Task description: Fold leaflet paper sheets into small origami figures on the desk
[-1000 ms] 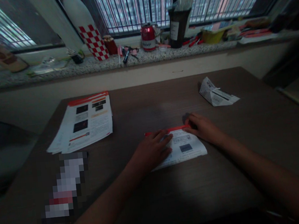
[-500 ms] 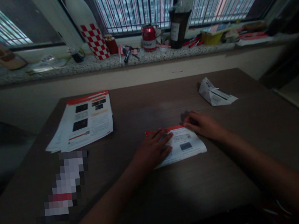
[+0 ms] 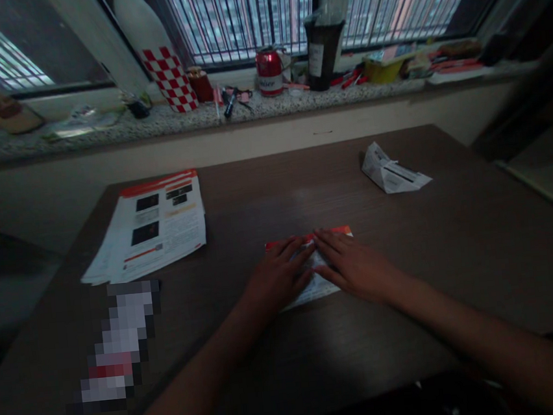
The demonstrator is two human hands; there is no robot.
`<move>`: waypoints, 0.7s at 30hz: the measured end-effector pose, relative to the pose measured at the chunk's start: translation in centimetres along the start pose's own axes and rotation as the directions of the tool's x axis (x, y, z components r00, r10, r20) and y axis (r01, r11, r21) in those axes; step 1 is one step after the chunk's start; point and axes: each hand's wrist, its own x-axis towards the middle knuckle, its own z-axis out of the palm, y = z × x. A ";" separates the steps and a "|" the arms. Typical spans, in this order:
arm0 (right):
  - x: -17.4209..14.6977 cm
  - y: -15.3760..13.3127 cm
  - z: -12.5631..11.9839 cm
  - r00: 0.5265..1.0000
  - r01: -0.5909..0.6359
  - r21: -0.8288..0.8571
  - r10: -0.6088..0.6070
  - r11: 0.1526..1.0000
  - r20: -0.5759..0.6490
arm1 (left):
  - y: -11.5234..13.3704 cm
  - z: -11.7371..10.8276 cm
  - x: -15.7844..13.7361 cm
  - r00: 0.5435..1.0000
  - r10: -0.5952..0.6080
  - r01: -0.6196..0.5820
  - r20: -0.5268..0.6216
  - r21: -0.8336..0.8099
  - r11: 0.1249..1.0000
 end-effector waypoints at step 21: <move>-1.4 0.8 2.4 0.998 0.039 0.008 -0.038 0.999 -0.043 | -0.2 0.2 -0.2 1.000 -0.001 0.000 0.029 0.019 1.000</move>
